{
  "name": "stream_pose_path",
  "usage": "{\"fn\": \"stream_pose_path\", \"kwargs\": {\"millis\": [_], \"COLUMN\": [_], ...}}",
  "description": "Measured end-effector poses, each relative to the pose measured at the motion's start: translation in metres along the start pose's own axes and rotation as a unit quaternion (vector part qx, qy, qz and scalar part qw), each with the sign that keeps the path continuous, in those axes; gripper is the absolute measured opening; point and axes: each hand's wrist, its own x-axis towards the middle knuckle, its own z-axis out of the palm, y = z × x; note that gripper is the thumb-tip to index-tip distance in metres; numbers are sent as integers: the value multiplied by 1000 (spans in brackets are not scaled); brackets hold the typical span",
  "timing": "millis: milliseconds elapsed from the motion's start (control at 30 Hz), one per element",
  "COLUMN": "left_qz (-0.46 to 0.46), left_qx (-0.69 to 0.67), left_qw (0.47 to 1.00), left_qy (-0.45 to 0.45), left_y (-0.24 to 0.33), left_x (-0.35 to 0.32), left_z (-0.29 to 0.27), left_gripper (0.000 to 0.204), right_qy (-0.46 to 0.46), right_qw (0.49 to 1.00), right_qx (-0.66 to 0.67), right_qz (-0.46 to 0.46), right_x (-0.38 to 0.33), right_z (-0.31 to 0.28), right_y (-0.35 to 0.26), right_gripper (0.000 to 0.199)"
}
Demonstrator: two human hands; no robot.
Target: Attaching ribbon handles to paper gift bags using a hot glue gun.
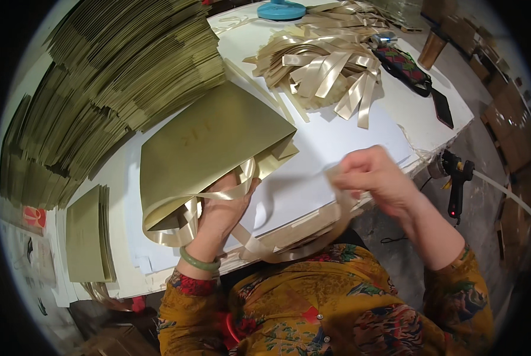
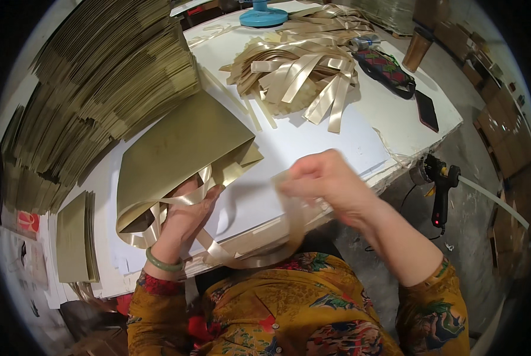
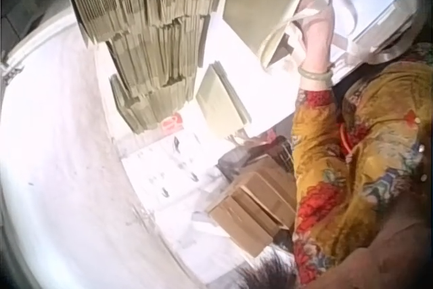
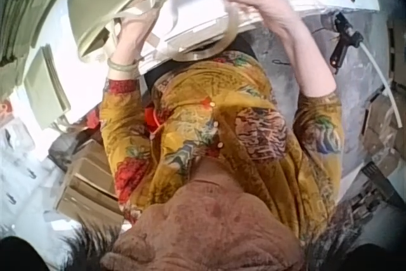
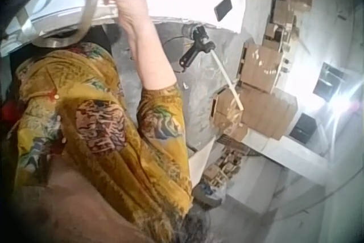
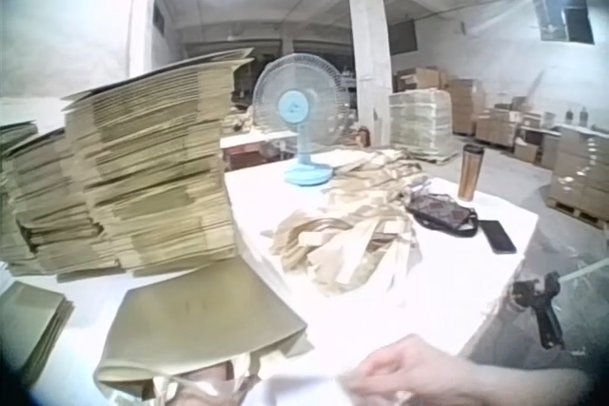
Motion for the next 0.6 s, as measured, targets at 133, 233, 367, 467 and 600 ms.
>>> {"fn": "stream_pose_path", "kwargs": {"millis": [133, 233, 367, 467, 600], "left_qz": [-12, -98, -139, -167, -116], "left_qx": [-42, -55, 7, -261, -342], "left_qw": [998, 982, 988, 951, 932], "left_qy": [-51, -152, -69, 22, 35], "left_y": [-1, 13, -5, 22, 30], "left_x": [10, 18, 23, 24, 18], "left_z": [-6, -19, -5, -12, -25], "left_gripper": [51, 50, 45, 51, 49], "right_qy": [-65, -90, -78, -61, -56], "right_qw": [996, 992, 987, 987, 989], "right_qx": [-14, 14, 41, 36, 7], "right_qz": [51, 92, 136, 146, 136], "right_x": [37, 56, 72, 83, 95], "right_z": [23, 33, 49, 57, 60], "right_y": [31, 47, 49, 50, 55], "right_gripper": [16, 16, 17, 14, 9]}}
